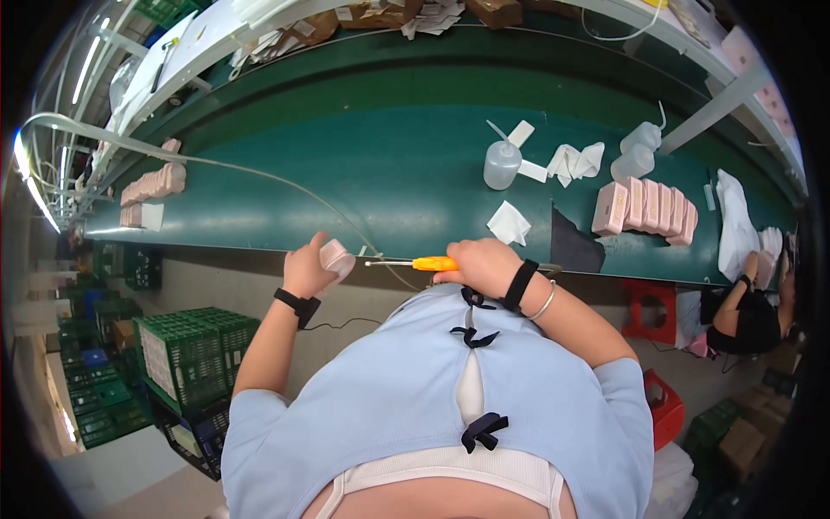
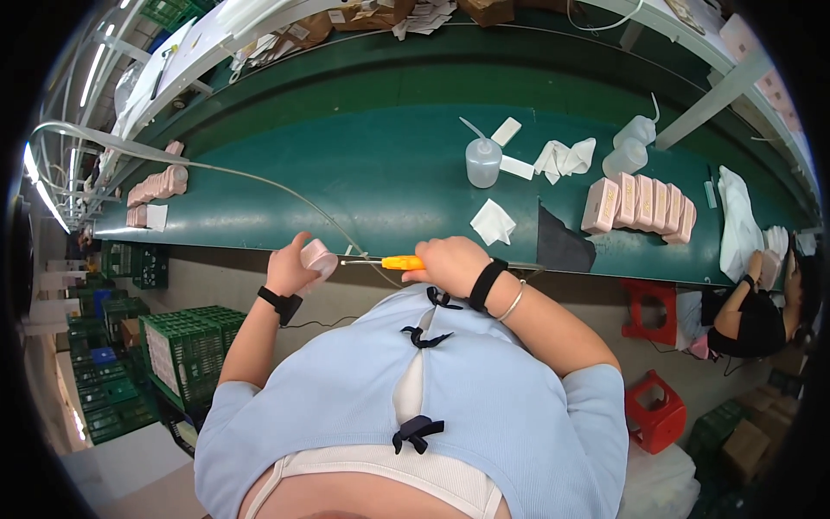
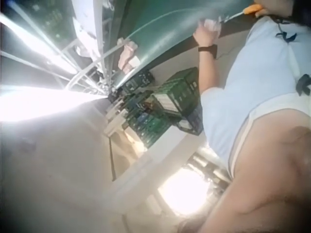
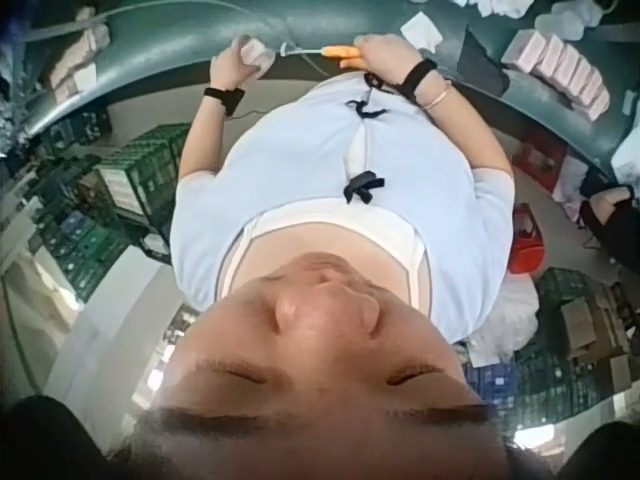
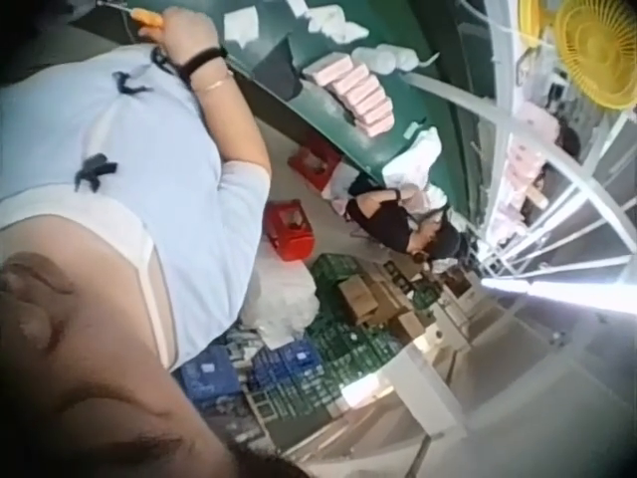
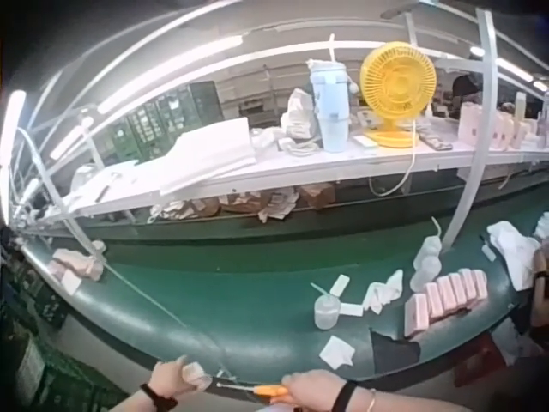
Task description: The person picks up a pink fan, blows air onto it with a nozzle, and wipes the surfaces with a cloth sprayed from a bottle. They then set the fan down and repeat the process with another pink fan.
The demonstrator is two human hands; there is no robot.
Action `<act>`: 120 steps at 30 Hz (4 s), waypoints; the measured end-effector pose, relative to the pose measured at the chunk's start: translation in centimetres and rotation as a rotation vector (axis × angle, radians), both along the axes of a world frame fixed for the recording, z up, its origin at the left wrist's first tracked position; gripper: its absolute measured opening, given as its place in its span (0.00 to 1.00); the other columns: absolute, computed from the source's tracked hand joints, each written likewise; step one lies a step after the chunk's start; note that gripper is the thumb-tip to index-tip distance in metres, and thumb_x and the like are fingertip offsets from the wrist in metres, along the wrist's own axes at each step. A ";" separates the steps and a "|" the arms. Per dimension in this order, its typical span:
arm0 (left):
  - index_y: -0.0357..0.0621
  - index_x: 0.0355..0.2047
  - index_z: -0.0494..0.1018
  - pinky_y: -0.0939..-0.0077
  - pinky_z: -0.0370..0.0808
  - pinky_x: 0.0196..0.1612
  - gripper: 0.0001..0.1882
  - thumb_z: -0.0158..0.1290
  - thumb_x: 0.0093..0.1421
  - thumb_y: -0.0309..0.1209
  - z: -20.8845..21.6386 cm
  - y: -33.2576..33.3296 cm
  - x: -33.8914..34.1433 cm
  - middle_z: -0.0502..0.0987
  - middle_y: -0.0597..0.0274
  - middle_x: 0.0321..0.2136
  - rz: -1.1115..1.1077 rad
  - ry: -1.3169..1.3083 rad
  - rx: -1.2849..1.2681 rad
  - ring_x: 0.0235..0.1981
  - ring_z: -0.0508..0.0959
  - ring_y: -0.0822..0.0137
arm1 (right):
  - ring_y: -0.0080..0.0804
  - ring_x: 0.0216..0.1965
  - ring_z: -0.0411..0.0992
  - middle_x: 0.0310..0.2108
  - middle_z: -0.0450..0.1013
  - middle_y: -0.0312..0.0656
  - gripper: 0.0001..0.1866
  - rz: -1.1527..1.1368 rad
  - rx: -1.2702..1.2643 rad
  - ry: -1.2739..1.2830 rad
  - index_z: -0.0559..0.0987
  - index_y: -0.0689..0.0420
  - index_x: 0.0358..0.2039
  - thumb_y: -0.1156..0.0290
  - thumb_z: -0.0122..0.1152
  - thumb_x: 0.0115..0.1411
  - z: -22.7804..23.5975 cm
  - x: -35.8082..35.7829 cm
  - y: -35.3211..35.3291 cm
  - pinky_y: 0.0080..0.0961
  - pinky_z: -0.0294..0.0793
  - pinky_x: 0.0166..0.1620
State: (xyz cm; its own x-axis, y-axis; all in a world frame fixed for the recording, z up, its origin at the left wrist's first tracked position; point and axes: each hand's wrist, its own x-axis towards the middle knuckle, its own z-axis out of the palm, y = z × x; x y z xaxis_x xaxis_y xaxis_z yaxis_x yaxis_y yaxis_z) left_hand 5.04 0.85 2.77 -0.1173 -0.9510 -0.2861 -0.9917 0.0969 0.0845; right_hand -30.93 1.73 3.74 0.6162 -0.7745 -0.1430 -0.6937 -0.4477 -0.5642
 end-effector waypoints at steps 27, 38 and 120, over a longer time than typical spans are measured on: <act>0.41 0.60 0.61 0.67 0.66 0.58 0.31 0.55 0.55 0.19 -5.9 4.5 6.2 0.66 0.56 0.55 0.487 0.897 -0.473 0.56 0.66 0.63 | 0.54 0.29 0.73 0.23 0.75 0.51 0.30 -0.084 0.129 -0.029 0.78 0.58 0.28 0.38 0.55 0.56 -2.7 2.9 -3.0 0.46 0.71 0.34; 0.43 0.57 0.64 0.66 0.75 0.45 0.25 0.44 0.66 0.46 -6.2 -1.3 -3.0 0.71 0.52 0.49 0.837 2.069 0.522 0.43 0.76 0.58 | 0.41 0.40 0.72 0.38 0.71 0.44 0.14 -0.843 -0.390 -0.309 0.76 0.60 0.35 0.67 0.69 0.52 -8.2 -6.5 8.7 0.33 0.72 0.44; 0.40 0.67 0.39 0.66 0.66 0.58 0.55 0.62 0.45 0.17 -12.8 -4.4 -57.1 0.66 0.43 0.57 -0.223 1.043 0.329 0.58 0.68 0.49 | 0.37 0.53 0.67 0.55 0.62 0.51 0.43 -1.953 -0.352 -0.773 0.55 0.64 0.61 0.79 0.67 0.46 -25.6 -54.4 8.6 0.27 0.70 0.52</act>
